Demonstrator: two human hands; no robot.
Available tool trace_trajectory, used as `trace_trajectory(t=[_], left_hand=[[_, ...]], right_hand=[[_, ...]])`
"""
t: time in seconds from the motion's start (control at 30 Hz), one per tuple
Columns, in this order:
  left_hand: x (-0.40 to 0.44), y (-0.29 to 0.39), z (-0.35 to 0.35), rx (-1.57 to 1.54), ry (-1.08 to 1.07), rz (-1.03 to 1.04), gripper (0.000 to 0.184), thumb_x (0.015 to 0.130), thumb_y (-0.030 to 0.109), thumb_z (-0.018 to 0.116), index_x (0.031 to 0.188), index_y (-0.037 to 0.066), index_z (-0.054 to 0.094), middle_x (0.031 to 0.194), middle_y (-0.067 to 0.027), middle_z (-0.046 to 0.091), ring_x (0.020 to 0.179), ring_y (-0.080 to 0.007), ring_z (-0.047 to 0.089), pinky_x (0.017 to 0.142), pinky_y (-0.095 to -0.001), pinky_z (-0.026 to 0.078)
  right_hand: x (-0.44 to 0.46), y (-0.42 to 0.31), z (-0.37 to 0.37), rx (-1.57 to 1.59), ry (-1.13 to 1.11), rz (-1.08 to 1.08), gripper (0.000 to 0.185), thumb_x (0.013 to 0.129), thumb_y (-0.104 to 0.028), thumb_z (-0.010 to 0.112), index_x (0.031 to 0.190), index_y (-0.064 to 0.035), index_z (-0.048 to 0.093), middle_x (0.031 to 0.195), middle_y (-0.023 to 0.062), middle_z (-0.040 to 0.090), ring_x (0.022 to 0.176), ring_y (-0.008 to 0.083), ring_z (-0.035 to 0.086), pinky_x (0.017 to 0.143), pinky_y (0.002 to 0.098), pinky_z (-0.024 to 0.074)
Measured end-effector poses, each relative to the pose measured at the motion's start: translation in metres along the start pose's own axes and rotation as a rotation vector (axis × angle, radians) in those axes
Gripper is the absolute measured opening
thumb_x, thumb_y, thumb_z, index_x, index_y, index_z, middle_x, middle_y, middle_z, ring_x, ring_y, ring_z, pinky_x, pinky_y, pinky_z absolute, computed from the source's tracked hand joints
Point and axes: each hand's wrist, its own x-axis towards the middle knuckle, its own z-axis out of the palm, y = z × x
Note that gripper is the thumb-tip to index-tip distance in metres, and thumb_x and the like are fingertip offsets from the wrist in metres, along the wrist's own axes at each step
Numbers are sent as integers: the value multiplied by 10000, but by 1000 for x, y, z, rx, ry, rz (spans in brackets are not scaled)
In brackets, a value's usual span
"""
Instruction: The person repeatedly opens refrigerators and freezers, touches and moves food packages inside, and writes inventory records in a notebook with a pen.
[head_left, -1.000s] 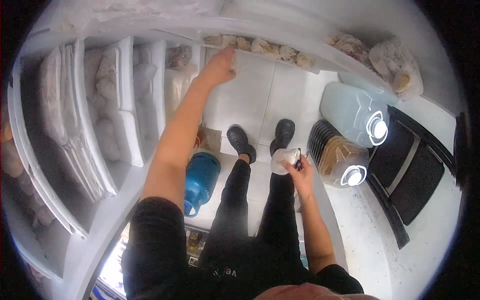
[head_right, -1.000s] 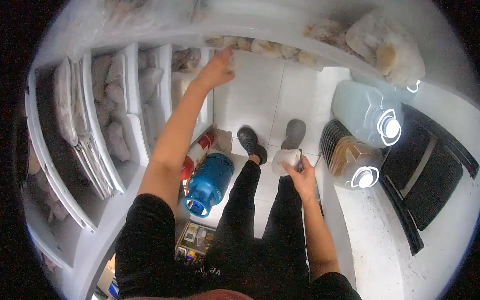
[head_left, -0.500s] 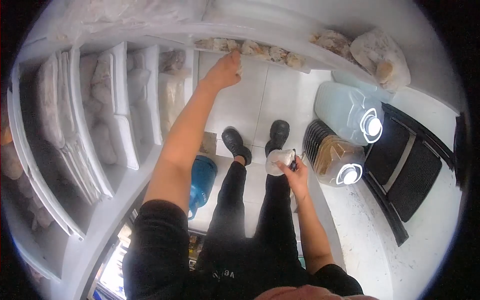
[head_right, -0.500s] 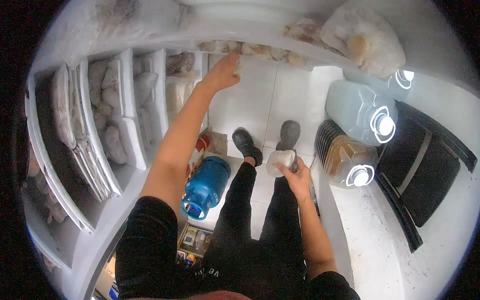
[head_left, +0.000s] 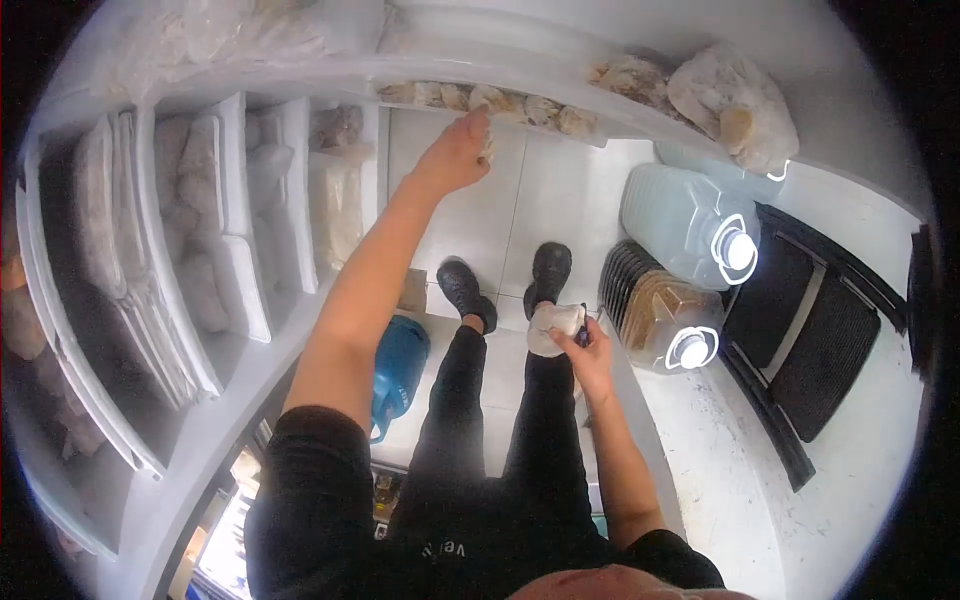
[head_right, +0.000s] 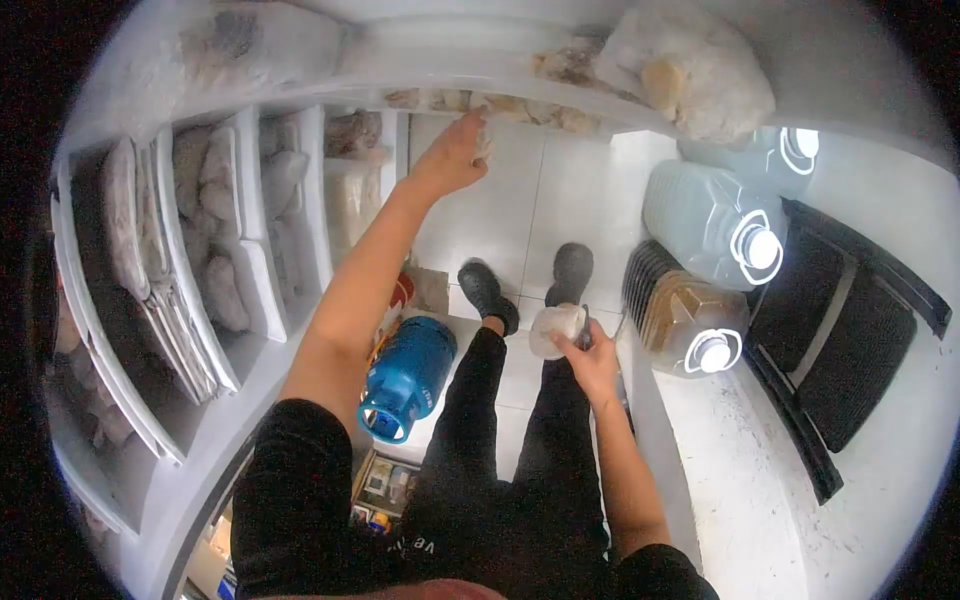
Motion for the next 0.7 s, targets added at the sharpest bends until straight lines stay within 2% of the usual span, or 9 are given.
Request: trace_trajectory(t=[0.1, 0.33, 0.4, 0.5, 0.6, 0.7], left_hand=[[9, 5, 9, 93, -6, 38, 752, 715, 79, 678, 1382, -45, 355, 1320, -285, 503, 1229, -430, 486, 1051, -435, 420], [18, 11, 15, 41, -27, -21, 771, 708, 64, 663, 1393, -54, 330, 1238, -308, 537, 1176, -438, 523, 1024, -448, 434], [18, 17, 21, 34, -24, 90, 599, 696, 30, 632, 1240, -83, 407, 1135, -295, 563, 1100, -434, 558, 947, -468, 469], [23, 24, 34, 62, 55, 208, 559, 695, 3, 613, 1210, -88, 414, 1137, -297, 561, 1098, -434, 561, 953, -467, 466], [27, 41, 35, -6, -12, 128, 574, 693, -11, 603, 1223, -105, 404, 1154, -305, 557, 1107, -427, 562, 971, -461, 460], [26, 40, 47, 30, 24, 32, 590, 690, -16, 602, 1233, -118, 397, 1158, -314, 554, 1116, -425, 560, 982, -453, 457]], right_hand=[[5, 13, -3, 24, 4, -17, 441, 821, -158, 767, 1196, 26, 623, 1035, 103, 704, 938, 153, 647, 859, 294, 507], [4, 19, -5, 49, 8, -7, 453, 817, -179, 772, 1196, 21, 624, 1036, 108, 705, 940, 158, 651, 860, 301, 507], [4, 20, -5, 49, 12, -14, 449, 815, -183, 772, 1187, 20, 626, 1040, 105, 702, 942, 157, 649, 860, 303, 506], [5, 20, -4, 54, 21, 5, 449, 812, -185, 776, 1186, 14, 629, 1045, 99, 698, 949, 156, 646, 862, 302, 505], [4, 20, -4, 70, 3, 38, 456, 809, -186, 780, 1191, 11, 629, 1047, 98, 695, 954, 155, 645, 861, 298, 506], [0, 6, -1, 124, -1, 22, 448, 807, -186, 780, 1178, 17, 630, 1047, 103, 694, 950, 154, 643, 853, 297, 505]])
